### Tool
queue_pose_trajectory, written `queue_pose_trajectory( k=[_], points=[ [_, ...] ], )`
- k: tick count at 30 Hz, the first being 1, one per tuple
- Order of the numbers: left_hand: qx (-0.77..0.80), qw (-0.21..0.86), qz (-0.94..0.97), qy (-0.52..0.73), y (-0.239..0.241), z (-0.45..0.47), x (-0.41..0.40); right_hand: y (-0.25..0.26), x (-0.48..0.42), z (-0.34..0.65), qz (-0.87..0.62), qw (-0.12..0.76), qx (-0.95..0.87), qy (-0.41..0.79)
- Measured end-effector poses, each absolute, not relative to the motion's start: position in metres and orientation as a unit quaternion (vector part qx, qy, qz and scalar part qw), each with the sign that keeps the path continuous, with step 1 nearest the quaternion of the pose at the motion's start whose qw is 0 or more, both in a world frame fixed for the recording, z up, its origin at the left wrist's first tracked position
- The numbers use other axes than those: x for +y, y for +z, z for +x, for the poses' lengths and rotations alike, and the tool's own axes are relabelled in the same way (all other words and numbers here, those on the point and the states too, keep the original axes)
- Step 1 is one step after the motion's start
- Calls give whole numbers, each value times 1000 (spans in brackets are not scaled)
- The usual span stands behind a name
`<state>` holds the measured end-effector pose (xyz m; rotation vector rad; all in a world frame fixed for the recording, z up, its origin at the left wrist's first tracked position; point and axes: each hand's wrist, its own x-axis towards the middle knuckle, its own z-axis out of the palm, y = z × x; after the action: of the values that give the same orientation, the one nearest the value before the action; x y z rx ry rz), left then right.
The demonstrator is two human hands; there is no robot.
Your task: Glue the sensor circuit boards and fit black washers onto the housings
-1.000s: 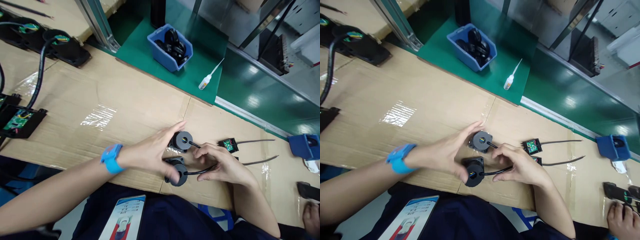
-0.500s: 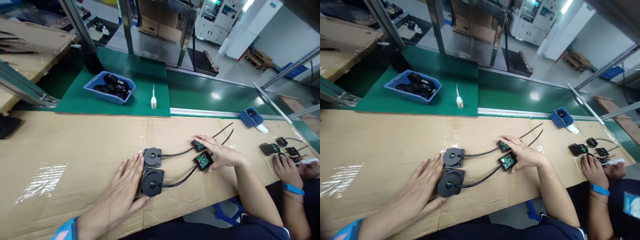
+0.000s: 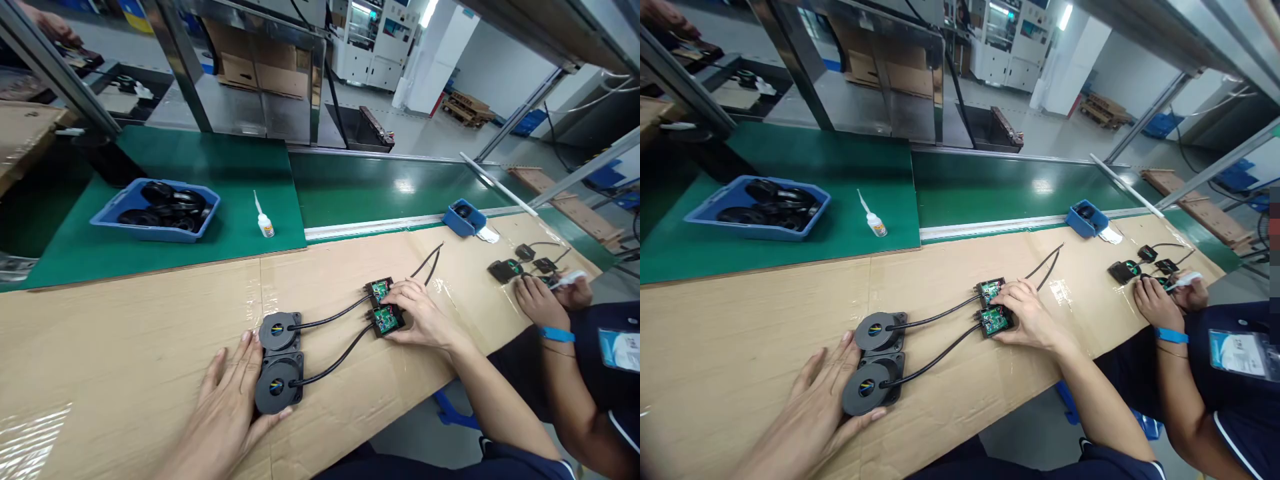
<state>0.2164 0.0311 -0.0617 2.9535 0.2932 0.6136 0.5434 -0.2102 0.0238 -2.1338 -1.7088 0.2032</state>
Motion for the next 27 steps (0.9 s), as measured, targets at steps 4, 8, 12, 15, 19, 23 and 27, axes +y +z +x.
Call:
queue_pose_trajectory(
  k=[4, 8, 12, 15, 19, 23, 27],
  points=[
    [62, 75, 980, 173, -66, 225, 53, 31, -223, 524, -782, 231, -578, 9],
    [13, 128, 984, 120, -60, 257, 80, 46, -243, 493, -812, 244, -529, -41],
    [-50, 207, 977, 13, -33, 326, 89, 52, -270, 468, -869, 225, -430, -102],
    [-85, 230, 969, -31, -10, 398, 73, 48, -293, 465, -905, 213, -340, -140],
    [-71, 222, 972, 9, 11, 482, 30, 43, -311, 491, -941, 212, -192, -180],
    [-46, 208, 976, 53, 22, 504, -11, 55, -311, 524, -947, 210, -99, -220],
    [-112, 195, 974, 34, 27, 451, -21, 77, -311, 507, -940, 231, -127, -216]
  ],
)
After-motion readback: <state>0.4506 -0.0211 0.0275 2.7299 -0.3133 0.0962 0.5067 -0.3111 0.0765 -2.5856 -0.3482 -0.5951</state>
